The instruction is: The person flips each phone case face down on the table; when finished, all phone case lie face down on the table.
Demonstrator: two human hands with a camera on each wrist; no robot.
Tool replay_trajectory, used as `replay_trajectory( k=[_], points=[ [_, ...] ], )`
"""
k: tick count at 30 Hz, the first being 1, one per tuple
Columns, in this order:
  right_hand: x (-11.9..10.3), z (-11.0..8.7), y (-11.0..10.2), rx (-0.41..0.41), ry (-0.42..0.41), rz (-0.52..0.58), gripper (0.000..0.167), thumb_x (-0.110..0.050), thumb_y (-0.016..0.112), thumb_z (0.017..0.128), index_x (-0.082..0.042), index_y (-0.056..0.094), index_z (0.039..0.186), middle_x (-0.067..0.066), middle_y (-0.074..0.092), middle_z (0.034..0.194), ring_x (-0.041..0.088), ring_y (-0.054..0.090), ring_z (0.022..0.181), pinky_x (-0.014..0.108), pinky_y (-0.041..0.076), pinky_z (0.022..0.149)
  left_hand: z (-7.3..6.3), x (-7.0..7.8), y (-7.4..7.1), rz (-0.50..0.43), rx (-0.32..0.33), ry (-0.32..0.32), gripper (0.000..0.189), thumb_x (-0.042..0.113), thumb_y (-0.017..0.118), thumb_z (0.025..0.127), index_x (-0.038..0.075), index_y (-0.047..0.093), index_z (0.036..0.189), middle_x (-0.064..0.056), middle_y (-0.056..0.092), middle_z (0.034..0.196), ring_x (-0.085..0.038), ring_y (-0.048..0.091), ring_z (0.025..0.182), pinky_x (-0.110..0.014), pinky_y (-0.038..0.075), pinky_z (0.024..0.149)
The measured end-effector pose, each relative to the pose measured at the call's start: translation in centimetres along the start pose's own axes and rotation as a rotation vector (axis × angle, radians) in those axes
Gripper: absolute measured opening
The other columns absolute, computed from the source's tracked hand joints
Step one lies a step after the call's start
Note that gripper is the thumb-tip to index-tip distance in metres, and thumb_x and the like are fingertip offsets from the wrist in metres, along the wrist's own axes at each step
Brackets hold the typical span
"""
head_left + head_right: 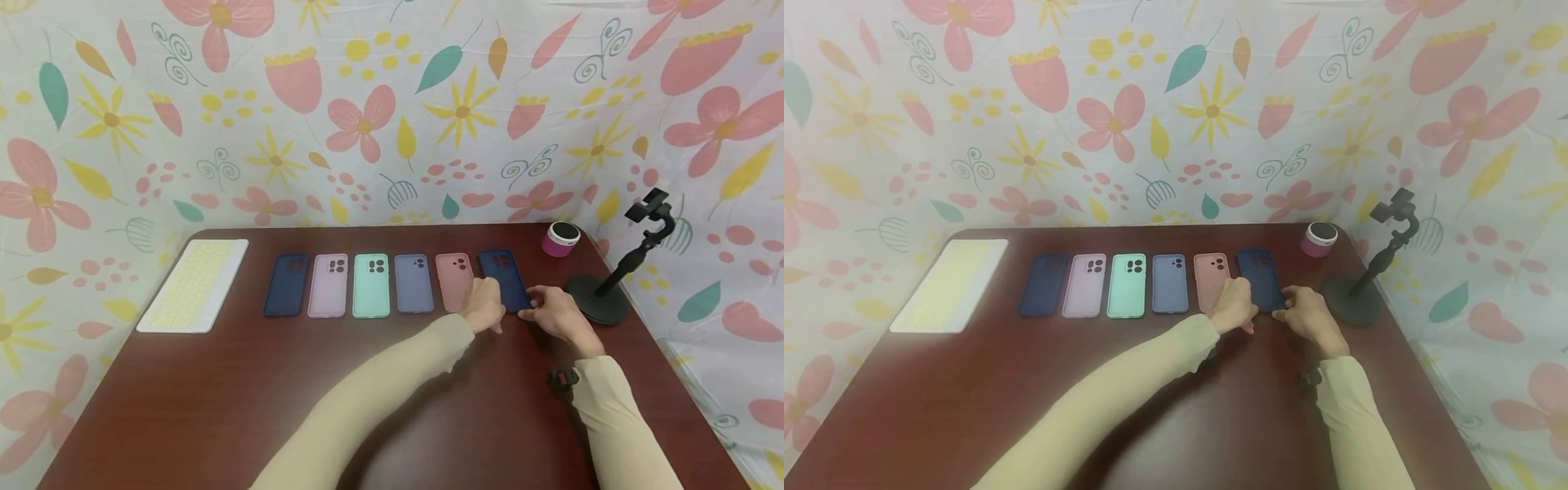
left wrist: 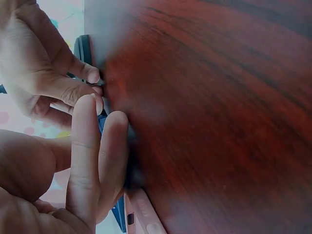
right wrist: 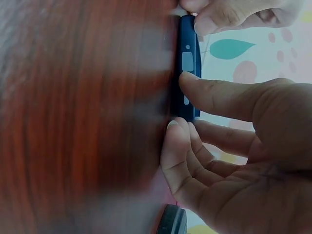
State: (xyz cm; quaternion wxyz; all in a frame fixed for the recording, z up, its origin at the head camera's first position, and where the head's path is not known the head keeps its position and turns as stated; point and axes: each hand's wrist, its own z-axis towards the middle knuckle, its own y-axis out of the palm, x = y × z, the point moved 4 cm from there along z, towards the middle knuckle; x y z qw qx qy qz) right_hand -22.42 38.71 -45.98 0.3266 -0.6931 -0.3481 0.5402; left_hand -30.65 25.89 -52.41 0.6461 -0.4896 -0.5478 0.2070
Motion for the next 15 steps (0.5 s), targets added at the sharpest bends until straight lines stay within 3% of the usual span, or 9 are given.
replay_trajectory(
  k=[5, 10, 15],
  points=[
    [0.0, -0.4, -0.3, 0.019, -0.014, -0.003, 0.061, -0.02, 0.079, 0.098, 0.013, 0.057, 0.144, 0.024, 0.069, 0.109, 0.034, 0.062, 0.097, 0.047, 0.052, 0.087, -2.3, 1.1, -2.4, -0.018, -0.004, -0.013, 0.026, 0.02, 0.078, 0.096, 0.019, 0.075, 0.071, 0.012, 0.063, 0.044, 0.0, 0.061, 0.04, -0.014, 0.05, 0.052],
    [0.0, -0.8, -0.6, 0.033, -0.017, -0.01, 0.06, -0.019, 0.079, 0.098, 0.013, 0.056, 0.144, 0.028, 0.071, 0.114, 0.037, 0.065, 0.101, 0.051, 0.055, 0.089, -5.4, 2.4, -5.4, -0.139, -0.059, -0.046, 0.037, 0.025, 0.075, 0.102, 0.012, 0.072, 0.068, 0.004, 0.067, 0.048, -0.004, 0.065, 0.039, -0.017, 0.053, 0.051],
    [-0.2, -1.3, -1.0, 0.05, -0.023, -0.024, 0.061, -0.021, 0.078, 0.098, 0.013, 0.056, 0.144, 0.026, 0.071, 0.111, 0.037, 0.065, 0.101, 0.052, 0.055, 0.089, -5.7, 2.3, -5.2, -0.211, -0.049, -0.064, 0.047, 0.033, 0.071, 0.104, 0.013, 0.067, 0.062, 0.002, 0.066, 0.048, -0.006, 0.066, 0.039, -0.017, 0.053, 0.054]
  ],
)
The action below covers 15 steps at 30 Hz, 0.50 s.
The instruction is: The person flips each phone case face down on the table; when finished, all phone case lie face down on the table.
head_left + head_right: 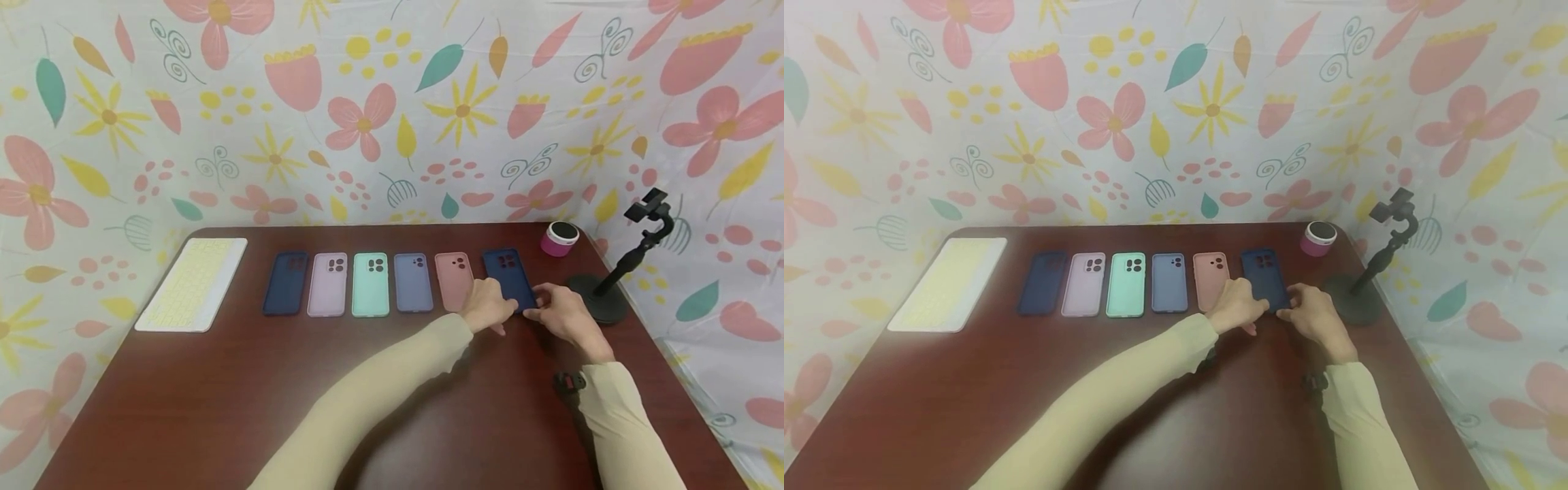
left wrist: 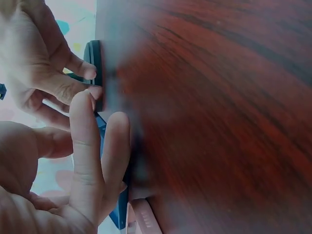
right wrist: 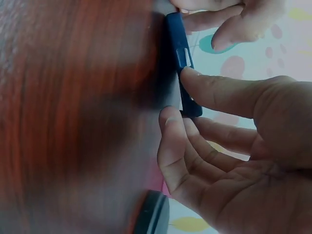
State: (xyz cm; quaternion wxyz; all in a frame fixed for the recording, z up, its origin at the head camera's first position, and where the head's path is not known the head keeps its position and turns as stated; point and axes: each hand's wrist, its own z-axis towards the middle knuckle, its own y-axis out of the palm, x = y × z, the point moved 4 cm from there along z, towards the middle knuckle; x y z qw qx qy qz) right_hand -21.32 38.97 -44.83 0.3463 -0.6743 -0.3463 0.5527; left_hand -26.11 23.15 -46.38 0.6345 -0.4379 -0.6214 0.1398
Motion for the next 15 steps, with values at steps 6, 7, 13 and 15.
replay_trajectory(
  k=[6, 7, 13, 15],
  points=[
    [-0.4, -0.5, -0.4, 0.033, 0.0, 0.011, 0.062, -0.022, 0.079, 0.099, 0.01, 0.055, 0.145, 0.025, 0.072, 0.109, 0.031, 0.07, 0.093, 0.047, 0.056, 0.083, -0.8, 0.0, -0.4, -0.142, -0.01, -0.013, 0.05, 0.035, 0.07, 0.106, 0.011, 0.062, 0.063, -0.004, 0.067, 0.052, -0.011, 0.069, 0.042, -0.017, 0.052, 0.055],
    [-0.4, -0.6, -0.5, 0.036, 0.002, 0.017, 0.062, -0.021, 0.079, 0.099, 0.01, 0.054, 0.146, 0.024, 0.073, 0.108, 0.029, 0.07, 0.09, 0.045, 0.057, 0.082, -0.8, -0.1, -0.3, -0.165, -0.011, -0.014, 0.053, 0.037, 0.07, 0.106, 0.011, 0.06, 0.062, -0.005, 0.066, 0.052, -0.012, 0.068, 0.041, -0.018, 0.051, 0.053],
    [-0.9, -1.0, -0.9, 0.058, 0.001, 0.04, 0.064, -0.021, 0.08, 0.099, 0.007, 0.052, 0.149, 0.022, 0.074, 0.104, 0.022, 0.071, 0.082, 0.043, 0.057, 0.077, -0.6, -0.1, -0.1, -0.29, -0.034, -0.063, 0.056, 0.057, 0.07, 0.102, 0.007, 0.064, 0.076, -0.008, 0.067, 0.064, -0.017, 0.069, 0.042, -0.022, 0.054, 0.05],
    [-1.2, -1.1, -1.0, 0.064, -0.011, 0.039, 0.063, -0.022, 0.08, 0.099, 0.007, 0.053, 0.149, 0.02, 0.074, 0.102, 0.021, 0.07, 0.082, 0.039, 0.055, 0.074, -0.6, -0.2, 0.0, -0.344, -0.052, -0.094, 0.058, 0.061, 0.071, 0.1, 0.006, 0.067, 0.083, -0.009, 0.067, 0.07, -0.019, 0.07, 0.043, -0.025, 0.057, 0.05]
  ],
)
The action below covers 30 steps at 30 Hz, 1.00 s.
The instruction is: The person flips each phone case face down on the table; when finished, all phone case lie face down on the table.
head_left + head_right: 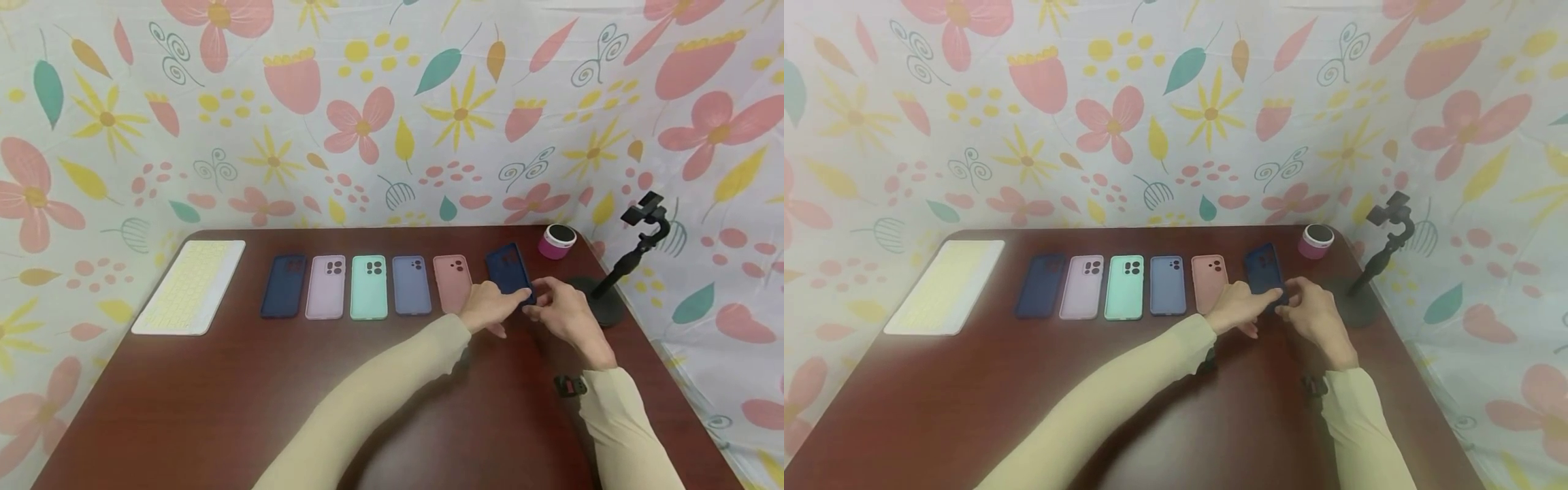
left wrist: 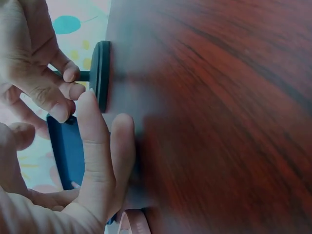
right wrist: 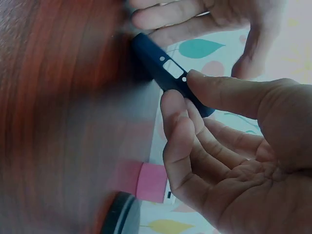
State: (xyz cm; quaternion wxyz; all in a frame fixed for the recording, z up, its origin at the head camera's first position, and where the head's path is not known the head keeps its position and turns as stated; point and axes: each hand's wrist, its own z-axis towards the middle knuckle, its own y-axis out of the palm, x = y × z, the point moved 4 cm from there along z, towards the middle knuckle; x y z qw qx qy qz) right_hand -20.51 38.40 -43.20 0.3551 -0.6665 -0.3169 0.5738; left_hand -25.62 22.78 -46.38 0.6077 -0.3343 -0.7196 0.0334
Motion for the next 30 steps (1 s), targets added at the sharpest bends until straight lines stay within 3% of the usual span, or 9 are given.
replay_trajectory(
  k=[4, 11, 18, 22, 30],
  points=[
    [-0.6, 0.0, 0.1, 0.01, -0.032, -0.005, 0.059, -0.022, 0.08, 0.098, 0.006, 0.057, 0.144, 0.015, 0.073, 0.097, 0.018, 0.066, 0.079, 0.032, 0.049, 0.071, 0.4, -0.3, 0.0, -0.079, -0.031, -0.04, 0.061, 0.064, 0.073, 0.098, 0.006, 0.066, 0.081, -0.011, 0.066, 0.072, -0.022, 0.07, 0.045, -0.03, 0.06, 0.048],
    [-1.3, 0.1, 0.5, -0.007, -0.096, -0.026, 0.055, -0.018, 0.081, 0.096, 0.006, 0.06, 0.141, 0.011, 0.071, 0.093, 0.018, 0.061, 0.078, 0.032, 0.046, 0.069, 0.6, -0.3, -0.2, -0.179, -0.045, -0.028, 0.058, 0.051, 0.079, 0.098, -0.004, 0.072, 0.081, -0.011, 0.063, 0.06, -0.022, 0.07, 0.046, -0.031, 0.061, 0.049],
    [-1.2, 1.0, 1.5, -0.072, -0.168, -0.034, 0.048, -0.016, 0.081, 0.096, 0.004, 0.061, 0.136, 0.009, 0.069, 0.091, 0.017, 0.061, 0.078, 0.031, 0.048, 0.071, 0.2, 0.9, -1.7, -0.236, 0.036, 0.014, 0.034, 0.028, 0.086, 0.096, -0.003, 0.076, 0.084, -0.005, 0.061, 0.053, -0.011, 0.061, 0.04, -0.022, 0.057, 0.048],
    [-0.7, 1.3, 2.1, -0.14, -0.17, -0.009, 0.045, -0.014, 0.08, 0.097, 0.006, 0.064, 0.133, 0.014, 0.074, 0.098, 0.017, 0.066, 0.08, 0.03, 0.052, 0.071, -0.2, 1.5, -2.3, -0.263, 0.073, 0.042, 0.018, 0.013, 0.085, 0.096, -0.005, 0.08, 0.096, -0.008, 0.07, 0.059, -0.007, 0.059, 0.038, -0.022, 0.058, 0.048],
    [-0.3, 1.8, 2.6, -0.203, -0.137, 0.037, 0.051, -0.015, 0.079, 0.099, 0.013, 0.061, 0.137, 0.023, 0.074, 0.112, 0.021, 0.071, 0.087, 0.028, 0.057, 0.072, -0.8, 1.7, -3.3, -0.302, 0.122, 0.034, 0.019, 0.002, 0.084, 0.094, -0.007, 0.079, 0.11, -0.017, 0.078, 0.071, -0.021, 0.074, 0.049, -0.026, 0.061, 0.05]
  ],
)
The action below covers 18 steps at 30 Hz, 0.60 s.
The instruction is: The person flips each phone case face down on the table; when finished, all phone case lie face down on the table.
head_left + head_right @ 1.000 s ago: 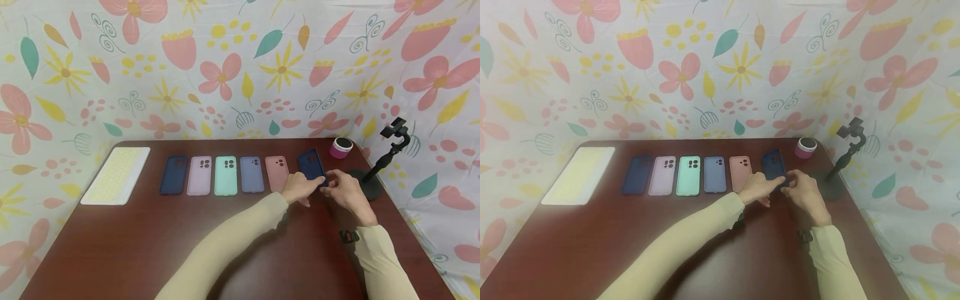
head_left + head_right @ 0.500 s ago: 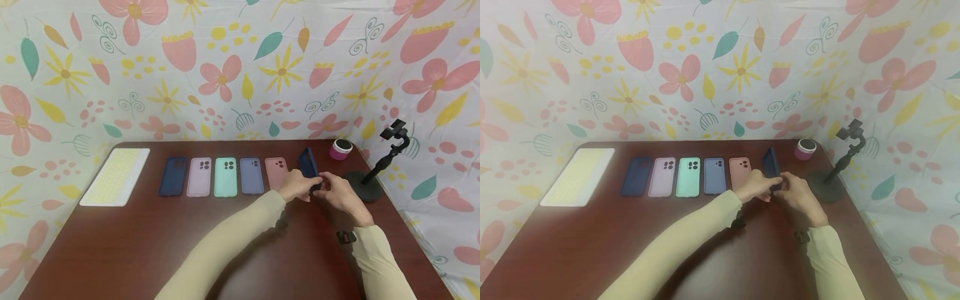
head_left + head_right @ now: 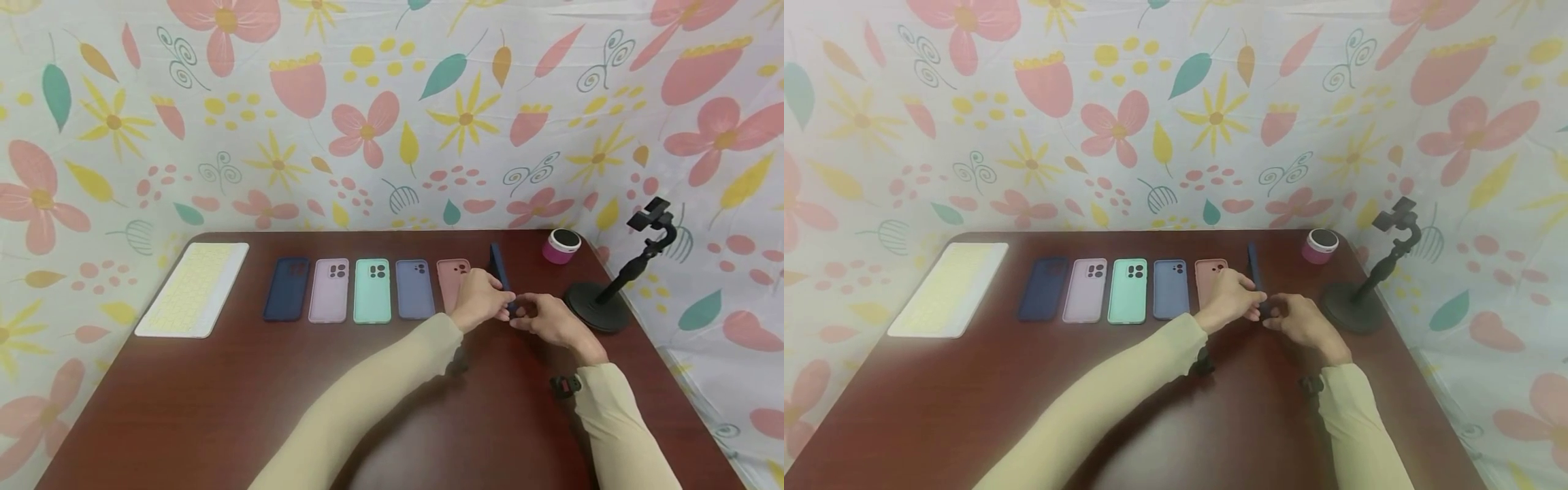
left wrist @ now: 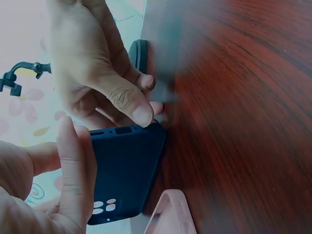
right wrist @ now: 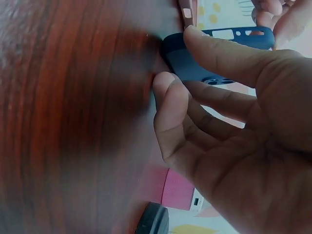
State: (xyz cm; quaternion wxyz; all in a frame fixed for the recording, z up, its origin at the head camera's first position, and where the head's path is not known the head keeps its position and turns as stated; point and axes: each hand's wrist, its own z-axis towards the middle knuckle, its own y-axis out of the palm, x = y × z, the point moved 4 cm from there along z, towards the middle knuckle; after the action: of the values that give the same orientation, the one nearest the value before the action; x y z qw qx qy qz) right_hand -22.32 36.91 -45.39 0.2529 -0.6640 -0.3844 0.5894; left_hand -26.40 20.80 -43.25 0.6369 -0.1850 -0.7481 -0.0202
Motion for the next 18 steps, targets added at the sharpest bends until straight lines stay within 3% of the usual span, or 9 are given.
replay_trajectory(
  k=[10, 18],
  points=[
    [0.7, -0.3, -0.2, -0.009, 0.051, -0.011, 0.056, -0.018, 0.076, 0.102, 0.017, 0.058, 0.141, 0.023, 0.074, 0.109, 0.018, 0.069, 0.082, 0.03, 0.056, 0.073, 0.2, -0.9, -0.1, 0.012, -0.028, -0.003, 0.03, 0.001, 0.08, 0.097, -0.008, 0.074, 0.125, -0.018, 0.076, 0.074, -0.015, 0.067, 0.043, -0.042, 0.068, 0.065],
    [1.8, -0.1, -0.6, 0.022, 0.093, -0.031, 0.055, -0.02, 0.078, 0.101, 0.014, 0.061, 0.14, 0.02, 0.073, 0.107, 0.017, 0.068, 0.08, 0.03, 0.054, 0.073, 0.4, -1.2, 0.2, 0.164, -0.015, 0.04, 0.037, 0.008, 0.081, 0.098, -0.003, 0.073, 0.133, -0.012, 0.074, 0.069, -0.014, 0.07, 0.045, -0.024, 0.061, 0.053]
  ],
)
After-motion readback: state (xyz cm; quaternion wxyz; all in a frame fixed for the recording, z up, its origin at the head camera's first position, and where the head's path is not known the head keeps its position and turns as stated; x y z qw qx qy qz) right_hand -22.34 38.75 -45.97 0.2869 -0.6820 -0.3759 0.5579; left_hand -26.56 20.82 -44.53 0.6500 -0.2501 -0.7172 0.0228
